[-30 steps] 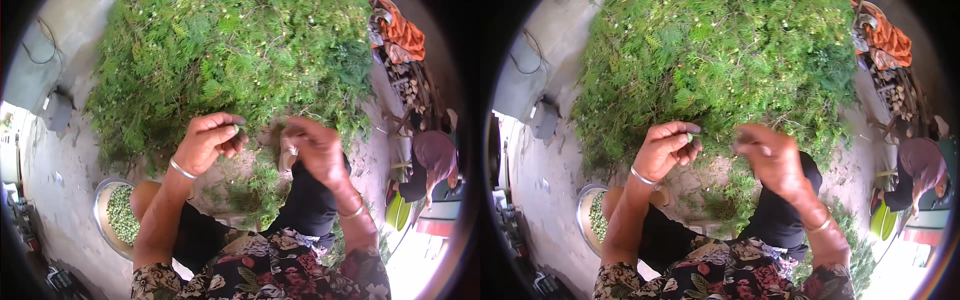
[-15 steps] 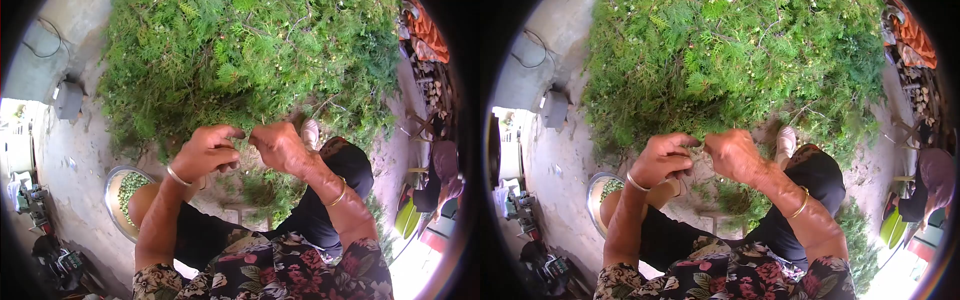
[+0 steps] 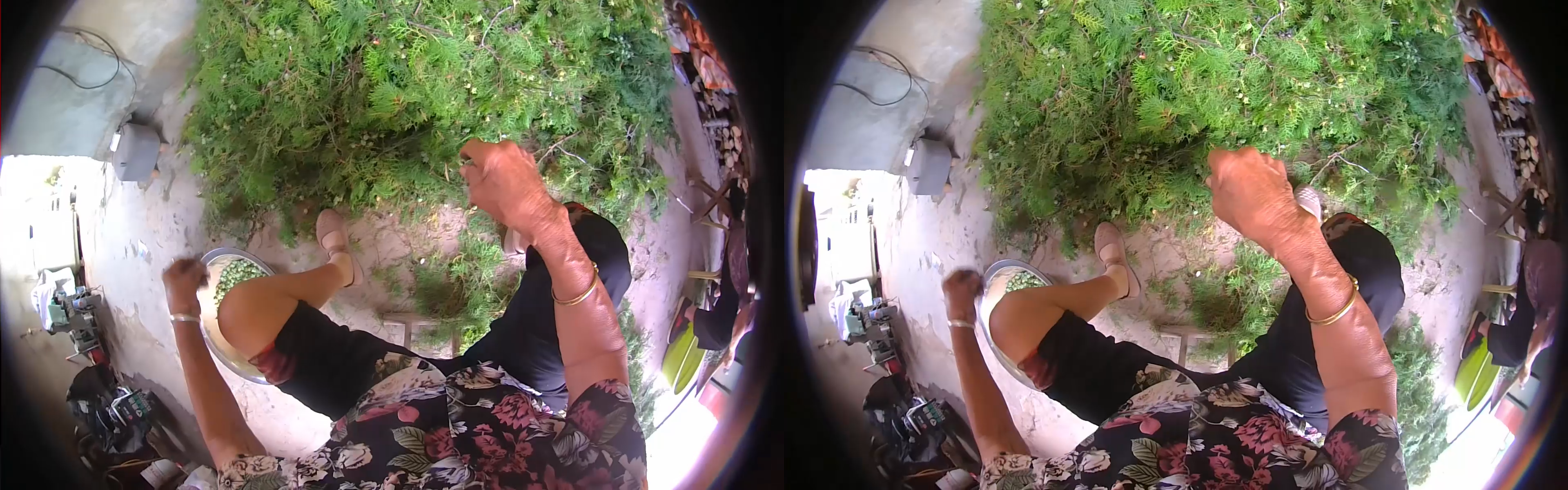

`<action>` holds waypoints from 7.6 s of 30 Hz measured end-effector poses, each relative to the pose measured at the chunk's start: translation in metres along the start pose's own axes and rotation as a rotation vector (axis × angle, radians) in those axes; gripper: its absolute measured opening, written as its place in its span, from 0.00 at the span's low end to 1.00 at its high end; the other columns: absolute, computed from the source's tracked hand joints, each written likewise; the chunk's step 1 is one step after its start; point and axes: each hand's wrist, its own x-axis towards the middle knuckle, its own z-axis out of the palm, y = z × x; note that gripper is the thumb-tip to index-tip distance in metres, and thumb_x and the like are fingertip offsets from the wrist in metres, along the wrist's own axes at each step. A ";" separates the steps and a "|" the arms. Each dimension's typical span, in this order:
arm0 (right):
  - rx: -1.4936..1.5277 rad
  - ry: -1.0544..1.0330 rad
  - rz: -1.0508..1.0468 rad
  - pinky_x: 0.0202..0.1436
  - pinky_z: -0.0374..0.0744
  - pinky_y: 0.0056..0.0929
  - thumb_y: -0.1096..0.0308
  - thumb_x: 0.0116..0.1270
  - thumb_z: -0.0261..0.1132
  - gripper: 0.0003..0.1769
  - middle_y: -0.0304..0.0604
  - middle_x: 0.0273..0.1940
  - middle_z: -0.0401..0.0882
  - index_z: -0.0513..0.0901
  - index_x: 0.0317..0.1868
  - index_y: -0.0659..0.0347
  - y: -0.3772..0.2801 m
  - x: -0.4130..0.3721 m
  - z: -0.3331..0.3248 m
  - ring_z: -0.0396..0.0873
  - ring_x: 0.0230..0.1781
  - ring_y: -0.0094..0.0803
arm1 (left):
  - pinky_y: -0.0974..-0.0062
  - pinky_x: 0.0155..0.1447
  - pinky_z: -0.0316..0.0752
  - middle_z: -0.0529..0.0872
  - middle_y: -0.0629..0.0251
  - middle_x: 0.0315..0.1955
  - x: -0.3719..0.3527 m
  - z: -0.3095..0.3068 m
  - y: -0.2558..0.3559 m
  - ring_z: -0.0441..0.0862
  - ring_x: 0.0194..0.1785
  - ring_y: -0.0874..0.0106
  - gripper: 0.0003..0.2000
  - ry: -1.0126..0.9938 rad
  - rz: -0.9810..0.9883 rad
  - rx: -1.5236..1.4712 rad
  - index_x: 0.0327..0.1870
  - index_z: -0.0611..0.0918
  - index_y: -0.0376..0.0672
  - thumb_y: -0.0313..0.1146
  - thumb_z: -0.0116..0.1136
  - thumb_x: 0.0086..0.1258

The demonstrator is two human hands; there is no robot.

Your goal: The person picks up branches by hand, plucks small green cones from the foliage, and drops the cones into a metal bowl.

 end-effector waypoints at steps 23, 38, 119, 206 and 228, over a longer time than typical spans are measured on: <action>0.760 0.313 0.225 0.24 0.74 0.27 0.71 0.59 0.63 0.10 0.50 0.20 0.79 0.81 0.30 0.73 0.023 0.034 -0.056 0.77 0.20 0.28 | 0.59 0.38 0.73 0.81 0.47 0.27 0.028 0.399 0.113 0.79 0.31 0.53 0.15 -0.630 0.661 0.441 0.30 0.80 0.31 0.39 0.62 0.59; 0.796 0.285 0.263 0.29 0.76 0.20 0.76 0.62 0.63 0.07 0.42 0.24 0.81 0.81 0.33 0.74 0.031 0.030 -0.069 0.77 0.25 0.20 | 0.73 0.16 0.62 0.77 0.61 0.12 0.007 0.493 0.088 0.72 0.11 0.73 0.10 -0.595 -0.002 -0.292 0.18 0.77 0.31 0.24 0.56 0.59; 0.583 0.444 -0.160 0.26 0.78 0.27 0.76 0.57 0.67 0.07 0.47 0.28 0.81 0.80 0.37 0.67 -0.025 0.050 -0.009 0.80 0.22 0.33 | 0.77 0.27 0.69 0.82 0.63 0.33 -0.035 0.216 0.222 0.79 0.33 0.74 0.04 -0.524 0.296 -0.909 0.40 0.78 0.35 0.22 0.53 0.67; 0.966 0.244 0.076 0.27 0.74 0.20 0.69 0.55 0.72 0.13 0.40 0.25 0.81 0.82 0.37 0.70 -0.037 0.067 -0.020 0.74 0.24 0.19 | 0.73 0.48 0.74 0.80 0.57 0.43 -0.048 0.209 0.207 0.81 0.40 0.65 0.08 -0.247 0.915 -0.094 0.43 0.83 0.38 0.22 0.57 0.63; 1.058 -0.060 0.120 0.26 0.72 0.20 0.70 0.58 0.68 0.12 0.37 0.25 0.77 0.79 0.37 0.71 -0.031 0.070 -0.028 0.72 0.24 0.19 | 0.80 0.38 0.75 0.83 0.66 0.32 -0.047 0.208 0.228 0.81 0.36 0.75 0.08 -0.691 0.224 -0.788 0.43 0.79 0.32 0.28 0.51 0.71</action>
